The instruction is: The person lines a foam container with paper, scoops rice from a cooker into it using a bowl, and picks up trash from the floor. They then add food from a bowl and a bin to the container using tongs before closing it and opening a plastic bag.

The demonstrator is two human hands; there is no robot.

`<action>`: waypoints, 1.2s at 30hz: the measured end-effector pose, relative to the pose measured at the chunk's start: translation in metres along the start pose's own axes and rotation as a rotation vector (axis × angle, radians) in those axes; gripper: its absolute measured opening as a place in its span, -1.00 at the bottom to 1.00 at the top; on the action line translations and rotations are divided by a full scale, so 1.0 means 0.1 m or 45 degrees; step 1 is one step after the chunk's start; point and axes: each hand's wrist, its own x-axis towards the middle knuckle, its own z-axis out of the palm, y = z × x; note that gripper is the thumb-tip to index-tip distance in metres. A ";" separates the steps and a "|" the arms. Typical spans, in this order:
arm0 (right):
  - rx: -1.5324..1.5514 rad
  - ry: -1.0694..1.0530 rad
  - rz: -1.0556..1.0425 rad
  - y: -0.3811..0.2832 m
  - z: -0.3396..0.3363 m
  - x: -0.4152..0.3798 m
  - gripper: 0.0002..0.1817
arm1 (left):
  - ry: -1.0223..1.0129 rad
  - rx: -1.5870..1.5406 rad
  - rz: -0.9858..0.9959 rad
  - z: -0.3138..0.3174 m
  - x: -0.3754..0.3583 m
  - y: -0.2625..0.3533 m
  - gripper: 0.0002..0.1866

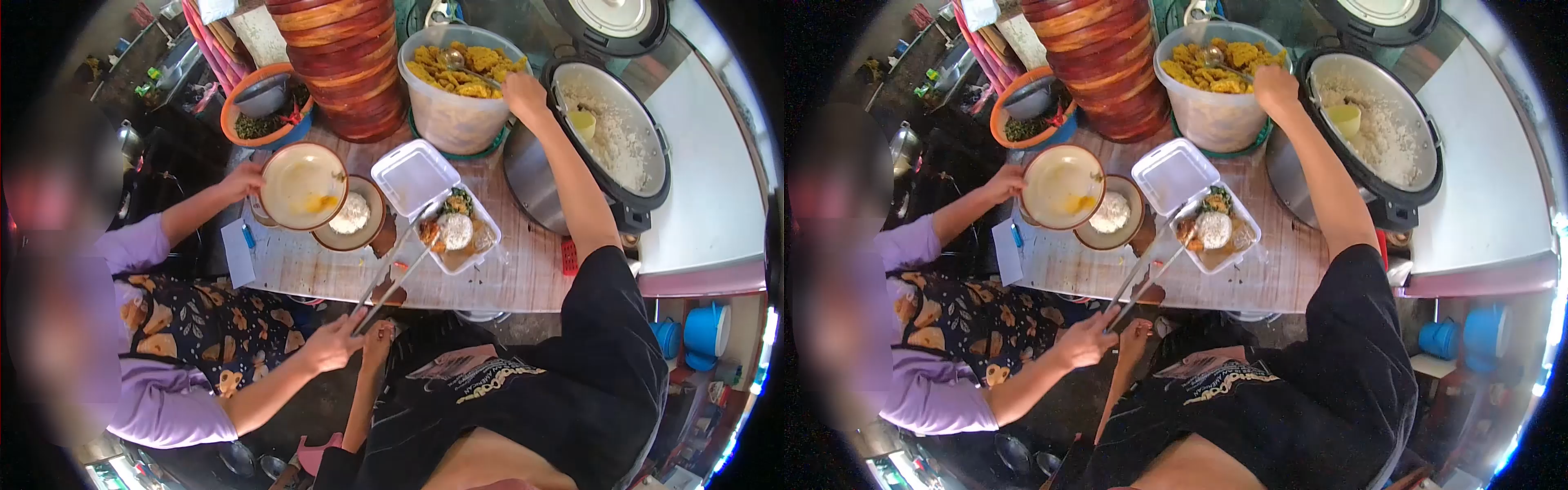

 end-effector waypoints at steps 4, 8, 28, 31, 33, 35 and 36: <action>0.048 -0.015 0.073 0.01 0.06 0.29 -0.74 | -0.496 1.084 0.632 -0.51 -0.04 0.94 -0.85; -0.013 -0.178 0.037 0.08 0.15 0.46 -0.54 | -0.909 1.771 1.155 -1.18 -0.38 2.13 -0.84; -0.521 -0.539 -0.013 0.04 0.65 1.56 -0.81 | -0.907 -0.241 -0.131 -0.86 0.07 1.40 -0.45; -0.359 -0.370 0.053 -0.07 0.36 1.38 -0.80 | -0.632 -1.621 -1.342 -0.96 0.01 1.37 -0.56; -0.113 -0.132 0.077 -0.16 0.05 1.06 -0.74 | -0.332 -2.029 -1.773 -1.01 -0.07 1.45 -0.70; -0.191 -0.146 -0.041 -0.22 -0.19 0.96 -0.72 | -0.261 -2.026 -1.649 -0.89 -0.07 1.34 -0.70; -0.234 -0.145 -0.095 -0.25 -0.29 0.93 -0.71 | -0.237 -1.991 -1.548 -0.79 -0.05 1.24 -0.69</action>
